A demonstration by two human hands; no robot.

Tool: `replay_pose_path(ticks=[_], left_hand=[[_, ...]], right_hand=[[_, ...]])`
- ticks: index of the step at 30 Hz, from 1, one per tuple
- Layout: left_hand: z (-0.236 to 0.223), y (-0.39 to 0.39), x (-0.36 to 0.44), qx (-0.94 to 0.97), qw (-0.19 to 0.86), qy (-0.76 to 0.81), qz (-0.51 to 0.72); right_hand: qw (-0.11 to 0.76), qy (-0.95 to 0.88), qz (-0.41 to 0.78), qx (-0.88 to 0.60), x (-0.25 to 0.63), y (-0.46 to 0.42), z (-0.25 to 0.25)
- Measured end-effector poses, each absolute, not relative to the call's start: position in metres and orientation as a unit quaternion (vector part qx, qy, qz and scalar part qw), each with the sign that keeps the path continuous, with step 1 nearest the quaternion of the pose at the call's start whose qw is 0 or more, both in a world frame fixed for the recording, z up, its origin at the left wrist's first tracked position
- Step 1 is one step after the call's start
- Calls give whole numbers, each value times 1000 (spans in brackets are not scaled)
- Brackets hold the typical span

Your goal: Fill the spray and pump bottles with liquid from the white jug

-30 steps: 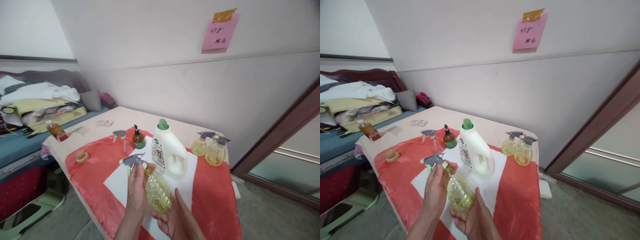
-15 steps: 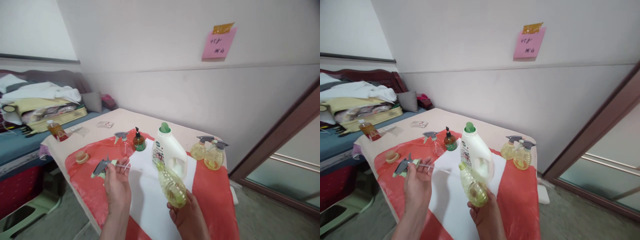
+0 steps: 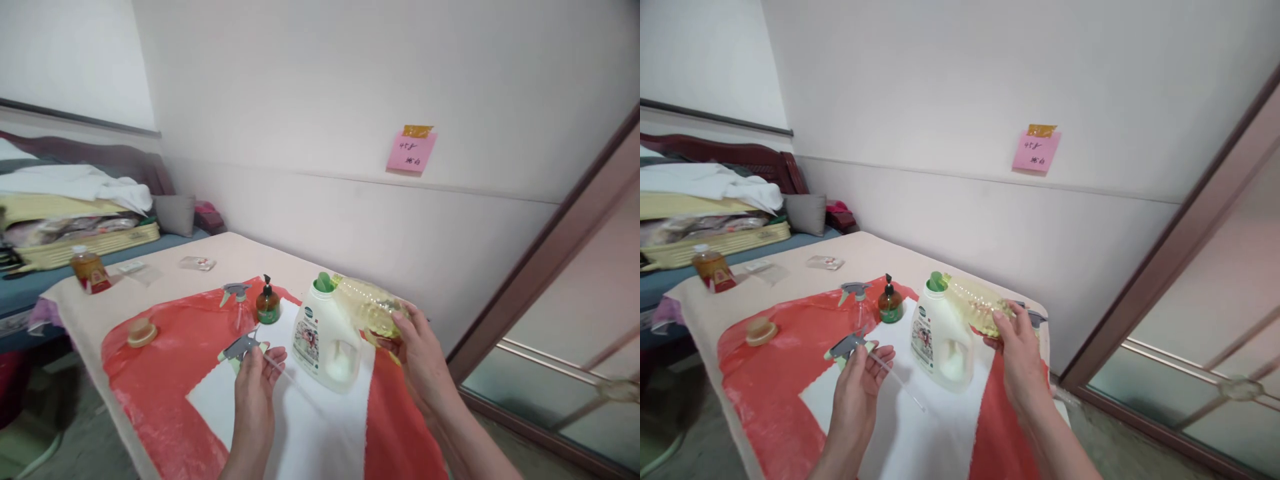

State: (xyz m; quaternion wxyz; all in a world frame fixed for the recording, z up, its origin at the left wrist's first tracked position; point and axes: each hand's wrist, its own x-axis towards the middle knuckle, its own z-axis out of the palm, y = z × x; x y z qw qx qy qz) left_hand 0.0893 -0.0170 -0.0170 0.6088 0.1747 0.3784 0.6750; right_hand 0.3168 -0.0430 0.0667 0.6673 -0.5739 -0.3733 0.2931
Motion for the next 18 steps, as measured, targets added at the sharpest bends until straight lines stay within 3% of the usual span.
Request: replay_pose_path(ticks=[9, 18], left_hand=[[-17, -15, 85, 164, 619, 372, 672], [-11, -17, 81, 143, 632, 357, 673]], right_hand=[[528, -498, 174, -666, 327, -23, 111], [299, -627, -4, -720, 311, 2, 182]])
